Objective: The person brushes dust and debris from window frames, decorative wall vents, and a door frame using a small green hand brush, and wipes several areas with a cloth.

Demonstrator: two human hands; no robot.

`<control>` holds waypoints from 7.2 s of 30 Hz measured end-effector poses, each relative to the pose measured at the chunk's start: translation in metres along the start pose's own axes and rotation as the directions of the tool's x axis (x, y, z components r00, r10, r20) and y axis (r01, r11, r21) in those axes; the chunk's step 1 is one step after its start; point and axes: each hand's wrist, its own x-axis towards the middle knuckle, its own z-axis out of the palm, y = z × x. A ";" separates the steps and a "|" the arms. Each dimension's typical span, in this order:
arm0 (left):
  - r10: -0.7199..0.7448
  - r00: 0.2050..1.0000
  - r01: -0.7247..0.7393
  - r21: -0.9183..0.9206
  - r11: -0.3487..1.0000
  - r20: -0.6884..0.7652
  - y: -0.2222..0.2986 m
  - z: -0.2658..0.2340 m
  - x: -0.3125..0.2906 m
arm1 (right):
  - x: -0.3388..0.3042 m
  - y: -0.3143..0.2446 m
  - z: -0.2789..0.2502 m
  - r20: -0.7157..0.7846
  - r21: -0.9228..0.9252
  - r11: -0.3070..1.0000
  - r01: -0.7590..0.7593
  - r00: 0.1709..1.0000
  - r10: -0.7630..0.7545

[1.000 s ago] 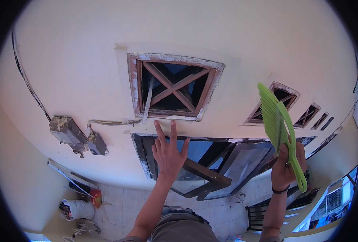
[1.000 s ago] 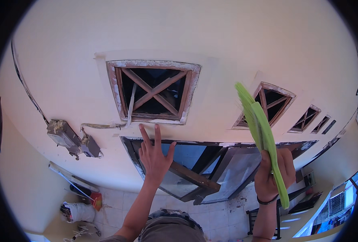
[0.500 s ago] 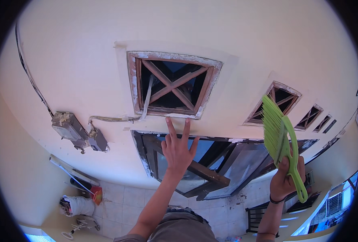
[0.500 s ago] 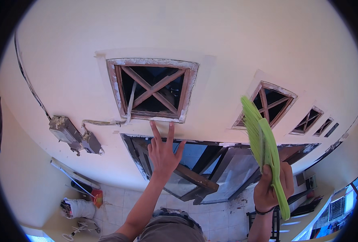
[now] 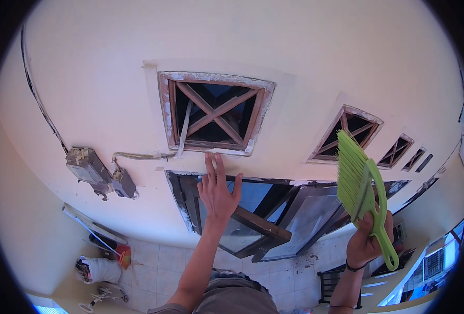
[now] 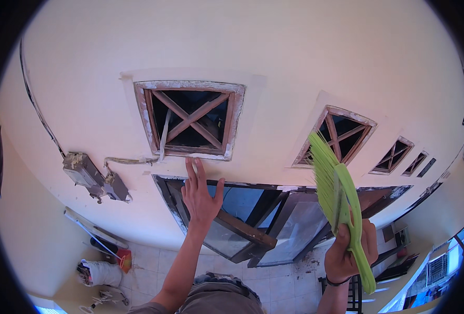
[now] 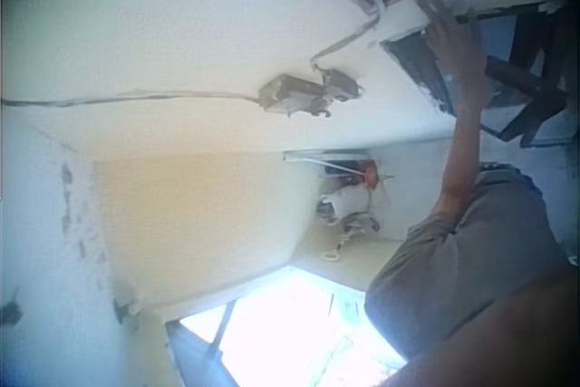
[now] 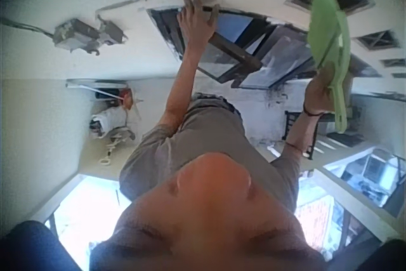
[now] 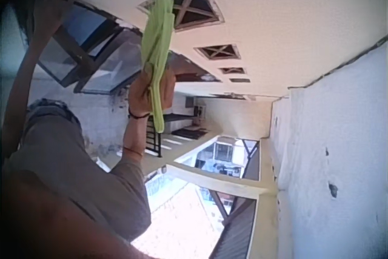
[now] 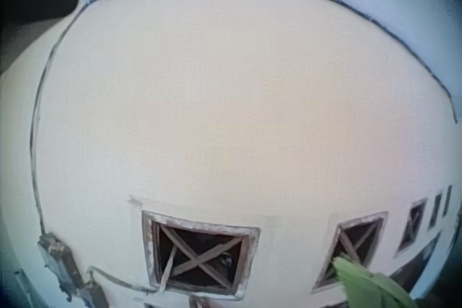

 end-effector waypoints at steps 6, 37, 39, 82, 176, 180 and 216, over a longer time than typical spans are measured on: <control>-0.117 0.993 0.117 -0.017 0.993 -0.006 -0.021 -0.011 0.011 | -0.006 -0.001 -0.013 -0.014 -0.013 0.999 -0.034 0.999 0.034; 0.129 0.987 -0.119 -0.107 0.987 0.093 0.082 0.035 -0.001 | -0.025 0.001 -0.009 -0.118 0.054 0.996 -0.065 0.991 0.071; 0.148 0.985 -0.142 -0.077 0.987 0.090 0.081 0.032 0.005 | -0.027 0.003 -0.012 -0.119 0.071 0.994 -0.084 0.989 0.092; -0.691 0.374 0.619 0.388 0.683 0.618 -0.259 -0.154 -0.537 | 0.028 -0.078 0.132 0.250 0.143 0.861 0.489 0.824 -0.509; 0.652 0.752 -0.575 0.387 0.721 -0.099 -0.089 -0.133 0.210 | -0.120 0.024 -0.037 -0.051 -0.278 0.784 -0.555 0.823 0.565; 0.645 0.719 -0.523 0.410 0.747 -0.257 -0.103 -0.113 0.215 | -0.229 0.052 -0.108 -0.127 -0.608 0.519 -0.600 0.719 0.683; 0.972 -0.092 -0.996 -0.041 -0.085 0.217 0.395 0.096 0.002 | -0.471 0.105 -0.213 -0.424 -0.524 0.088 -0.847 0.350 0.835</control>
